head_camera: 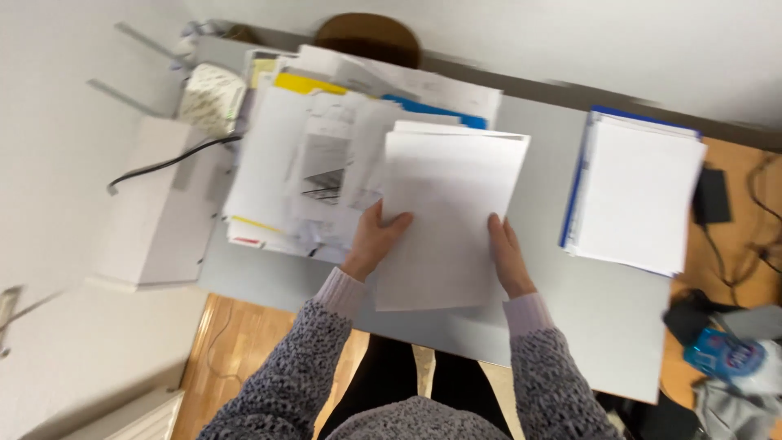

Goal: Sorting through a large stack of architectural drawings and filing them into a blue folder on a desk.

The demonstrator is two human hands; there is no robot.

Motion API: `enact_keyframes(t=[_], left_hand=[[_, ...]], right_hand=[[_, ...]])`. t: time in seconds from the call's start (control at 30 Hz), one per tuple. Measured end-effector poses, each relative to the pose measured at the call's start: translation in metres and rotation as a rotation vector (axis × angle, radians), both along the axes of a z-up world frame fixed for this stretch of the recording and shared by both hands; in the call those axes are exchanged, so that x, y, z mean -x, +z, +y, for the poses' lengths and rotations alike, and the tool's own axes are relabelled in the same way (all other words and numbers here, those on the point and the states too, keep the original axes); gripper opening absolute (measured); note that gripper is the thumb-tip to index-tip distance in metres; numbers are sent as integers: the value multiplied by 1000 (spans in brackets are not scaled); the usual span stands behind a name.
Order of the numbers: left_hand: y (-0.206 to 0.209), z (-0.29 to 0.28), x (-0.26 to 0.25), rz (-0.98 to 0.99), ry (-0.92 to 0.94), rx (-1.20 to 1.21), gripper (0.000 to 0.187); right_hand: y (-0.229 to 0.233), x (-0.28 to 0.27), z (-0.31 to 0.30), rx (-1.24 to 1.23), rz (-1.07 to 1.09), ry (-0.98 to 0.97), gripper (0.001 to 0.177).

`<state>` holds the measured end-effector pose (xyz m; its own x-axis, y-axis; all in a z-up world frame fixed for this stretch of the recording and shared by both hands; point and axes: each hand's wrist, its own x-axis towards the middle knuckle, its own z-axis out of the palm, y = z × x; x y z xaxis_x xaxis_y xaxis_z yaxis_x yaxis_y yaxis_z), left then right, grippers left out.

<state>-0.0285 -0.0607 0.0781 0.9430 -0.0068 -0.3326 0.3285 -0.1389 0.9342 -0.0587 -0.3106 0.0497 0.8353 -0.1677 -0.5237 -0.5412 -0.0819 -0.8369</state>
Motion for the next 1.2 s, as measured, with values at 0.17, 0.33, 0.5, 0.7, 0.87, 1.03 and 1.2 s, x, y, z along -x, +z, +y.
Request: enact_keyframes(t=[0.17,0.33,0.5,0.7,0.87,1.03,1.2], left_hand=[[23,-125,-31,-25,-205,-38,69],[-31,-266,-43,14,-387,13,63],[-57,-373,-59,-39,-396,-168,51],[-158,-439,-78,-145,-269,-413,51],[-146,-425,-63,-156,-122,-422,55],[-149,-427,-56,-156,-89,-327,63],[-163,-439,-57,-182,-127,-307,69]], right_hand=[[-60,22,-138,93,-133,-263,55],[-51,18,-265,418,-80,-290,66],[-57,-28,-362,661,-157,-256,48],[-138,-76,-437,826,-90,-115,40],[-163,-67,-439,1000,-38,-77,31],[-162,-54,-415,965,-36,-230,37],[-152,-60,-387,850,-14,-219,47]])
